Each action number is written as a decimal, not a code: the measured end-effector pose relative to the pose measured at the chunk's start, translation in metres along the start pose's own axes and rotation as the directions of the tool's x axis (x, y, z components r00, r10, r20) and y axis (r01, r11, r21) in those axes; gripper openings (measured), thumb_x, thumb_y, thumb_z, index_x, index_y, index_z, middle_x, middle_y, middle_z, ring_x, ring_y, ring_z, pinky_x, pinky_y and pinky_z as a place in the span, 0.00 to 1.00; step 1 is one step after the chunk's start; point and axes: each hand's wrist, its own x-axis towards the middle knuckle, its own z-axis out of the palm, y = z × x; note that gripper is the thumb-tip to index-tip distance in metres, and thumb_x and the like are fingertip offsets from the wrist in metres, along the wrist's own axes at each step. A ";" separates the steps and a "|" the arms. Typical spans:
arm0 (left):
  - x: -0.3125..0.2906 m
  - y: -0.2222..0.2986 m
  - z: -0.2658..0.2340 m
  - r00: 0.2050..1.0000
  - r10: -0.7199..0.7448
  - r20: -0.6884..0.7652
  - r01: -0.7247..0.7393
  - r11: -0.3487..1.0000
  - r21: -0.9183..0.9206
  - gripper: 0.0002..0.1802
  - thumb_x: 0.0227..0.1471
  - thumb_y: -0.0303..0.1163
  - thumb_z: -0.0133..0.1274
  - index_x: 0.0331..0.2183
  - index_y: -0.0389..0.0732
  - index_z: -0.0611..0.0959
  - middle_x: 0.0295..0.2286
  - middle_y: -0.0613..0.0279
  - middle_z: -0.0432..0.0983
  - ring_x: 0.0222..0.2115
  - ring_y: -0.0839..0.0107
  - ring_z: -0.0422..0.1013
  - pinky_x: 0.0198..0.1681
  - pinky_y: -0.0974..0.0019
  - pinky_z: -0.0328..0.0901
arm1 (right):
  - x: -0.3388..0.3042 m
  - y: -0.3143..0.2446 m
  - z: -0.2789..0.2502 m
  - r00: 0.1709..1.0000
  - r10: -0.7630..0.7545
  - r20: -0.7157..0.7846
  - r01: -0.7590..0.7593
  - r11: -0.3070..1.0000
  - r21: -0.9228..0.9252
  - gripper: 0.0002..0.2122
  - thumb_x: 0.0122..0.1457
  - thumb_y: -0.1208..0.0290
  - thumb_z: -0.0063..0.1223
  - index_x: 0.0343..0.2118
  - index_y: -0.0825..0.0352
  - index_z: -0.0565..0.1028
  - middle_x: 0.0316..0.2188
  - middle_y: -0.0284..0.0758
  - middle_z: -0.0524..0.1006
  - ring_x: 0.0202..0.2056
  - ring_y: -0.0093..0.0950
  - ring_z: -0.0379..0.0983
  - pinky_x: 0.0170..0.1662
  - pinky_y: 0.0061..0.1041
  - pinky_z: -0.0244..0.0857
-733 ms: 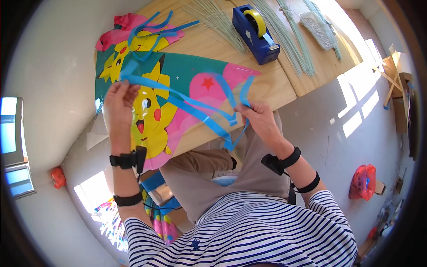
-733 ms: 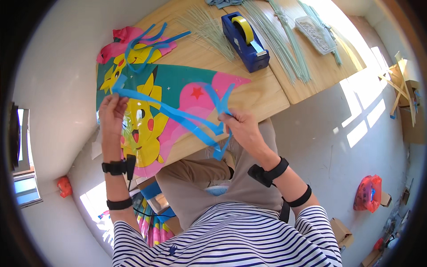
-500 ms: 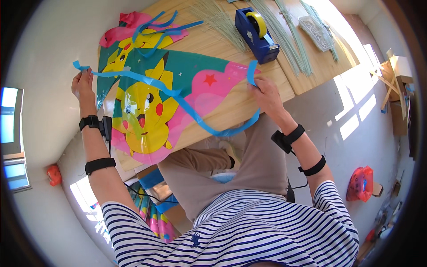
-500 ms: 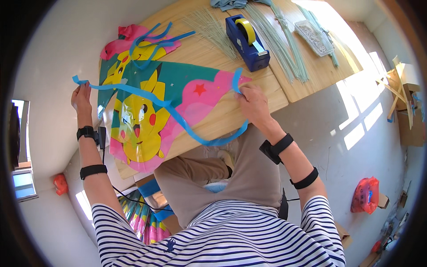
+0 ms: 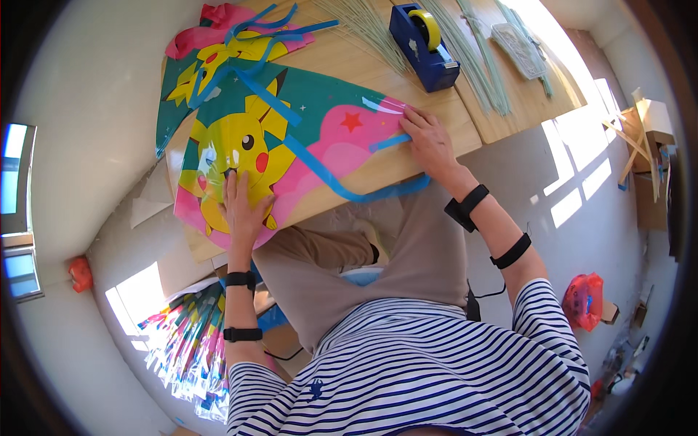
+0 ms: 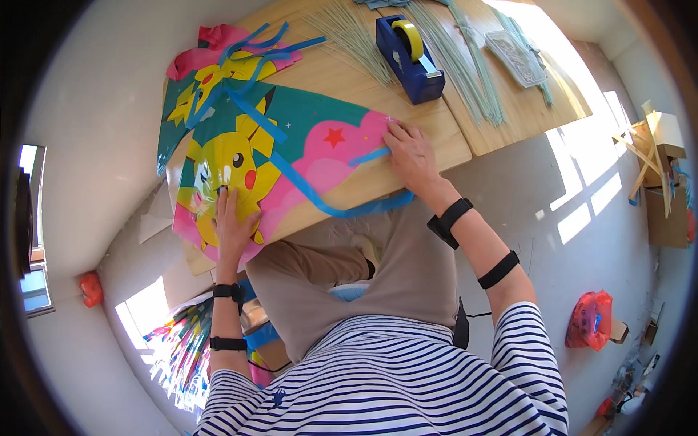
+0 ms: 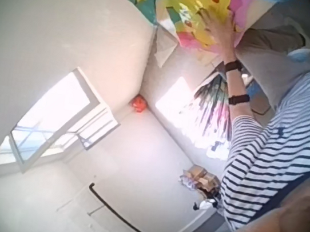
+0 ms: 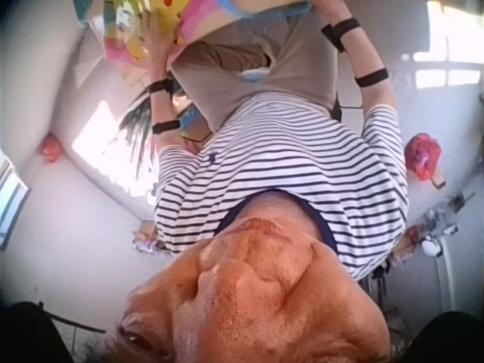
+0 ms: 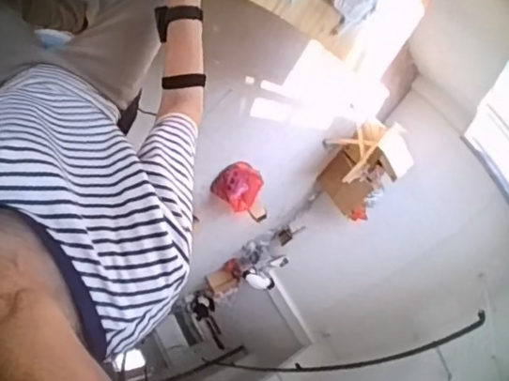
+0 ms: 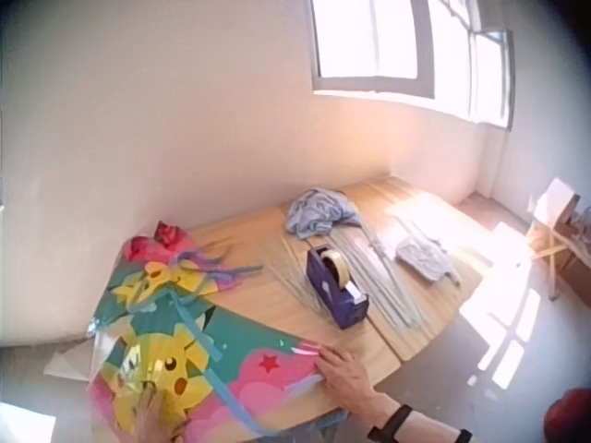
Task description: Assembling a plastic kite using tape and string.
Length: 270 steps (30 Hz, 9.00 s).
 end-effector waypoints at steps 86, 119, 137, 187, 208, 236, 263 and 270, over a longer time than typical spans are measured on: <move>-0.035 0.229 0.009 0.920 0.173 0.352 0.354 0.019 -0.935 0.13 0.48 0.21 0.58 0.38 0.35 0.78 0.30 0.61 0.79 0.30 0.75 0.76 0.37 0.70 0.71 | -0.078 -0.089 -0.076 0.614 0.299 0.730 -0.633 -0.366 0.682 0.09 0.62 0.70 0.54 0.33 0.72 0.78 0.22 0.34 0.78 0.20 0.19 0.72 0.26 0.16 0.66; -0.031 0.284 0.087 0.808 0.582 -0.096 -0.585 0.773 -0.246 0.29 0.48 0.31 0.57 0.52 0.31 0.73 0.56 0.47 0.66 0.61 0.53 0.58 0.65 0.41 0.45 | -0.073 -0.003 -0.027 0.459 0.632 0.624 -0.679 -0.203 0.705 0.08 0.59 0.76 0.52 0.27 0.75 0.78 0.18 0.36 0.77 0.15 0.21 0.70 0.19 0.19 0.65; -0.028 0.292 0.088 0.833 0.553 -0.026 -0.551 0.823 -0.138 0.31 0.46 0.32 0.61 0.52 0.34 0.73 0.57 0.51 0.64 0.60 0.56 0.59 0.65 0.37 0.42 | -0.085 -0.004 -0.050 0.796 0.603 0.043 -0.595 0.768 0.235 0.08 0.55 0.73 0.57 0.35 0.73 0.78 0.28 0.40 0.78 0.27 0.31 0.76 0.34 0.30 0.70; -0.035 0.295 0.088 0.834 0.550 -0.051 -0.552 0.832 -0.047 0.38 0.39 0.34 0.66 0.53 0.35 0.73 0.57 0.52 0.65 0.59 0.55 0.59 0.64 0.32 0.41 | 0.035 0.075 -0.060 0.527 0.655 0.542 -0.197 -0.527 0.827 0.12 0.56 0.68 0.62 0.34 0.69 0.72 0.28 0.35 0.73 0.31 0.33 0.78 0.37 0.34 0.74; -0.035 0.296 0.087 0.830 0.555 -0.057 -0.558 0.827 -0.069 0.38 0.38 0.32 0.67 0.53 0.36 0.73 0.57 0.53 0.64 0.59 0.55 0.59 0.63 0.32 0.41 | 0.050 0.072 -0.045 0.527 0.735 0.426 -0.203 -0.378 0.903 0.04 0.60 0.77 0.52 0.37 0.67 0.72 0.36 0.41 0.79 0.42 0.40 0.79 0.46 0.40 0.68; -0.035 0.295 0.092 0.834 0.540 -0.111 -0.543 0.840 0.002 0.31 0.40 0.32 0.63 0.49 0.36 0.76 0.56 0.56 0.65 0.58 0.57 0.60 0.60 0.30 0.45 | 0.043 0.058 -0.041 0.705 0.677 0.209 -0.390 0.125 0.912 0.03 0.56 0.83 0.50 0.27 0.75 0.73 0.24 0.36 0.75 0.26 0.30 0.79 0.30 0.26 0.73; -0.036 0.295 0.085 0.858 0.491 -0.152 -0.509 0.853 -0.118 0.30 0.41 0.29 0.62 0.48 0.32 0.76 0.49 0.56 0.66 0.56 0.53 0.60 0.60 0.29 0.45 | 0.108 0.002 -0.050 0.651 -0.527 0.546 0.653 0.755 -0.050 0.03 0.43 0.78 0.56 0.19 0.62 0.79 0.33 0.29 0.73 0.41 0.33 0.68 0.45 0.35 0.62; -0.037 0.298 0.083 0.858 0.471 -0.206 -0.502 0.853 -0.144 0.17 0.44 0.24 0.53 0.40 0.32 0.82 0.45 0.54 0.69 0.52 0.53 0.62 0.60 0.24 0.43 | 0.112 -0.008 -0.030 0.507 -0.627 0.592 0.773 0.635 0.011 0.01 0.41 0.74 0.58 0.19 0.61 0.80 0.35 0.29 0.75 0.49 0.32 0.64 0.57 0.38 0.59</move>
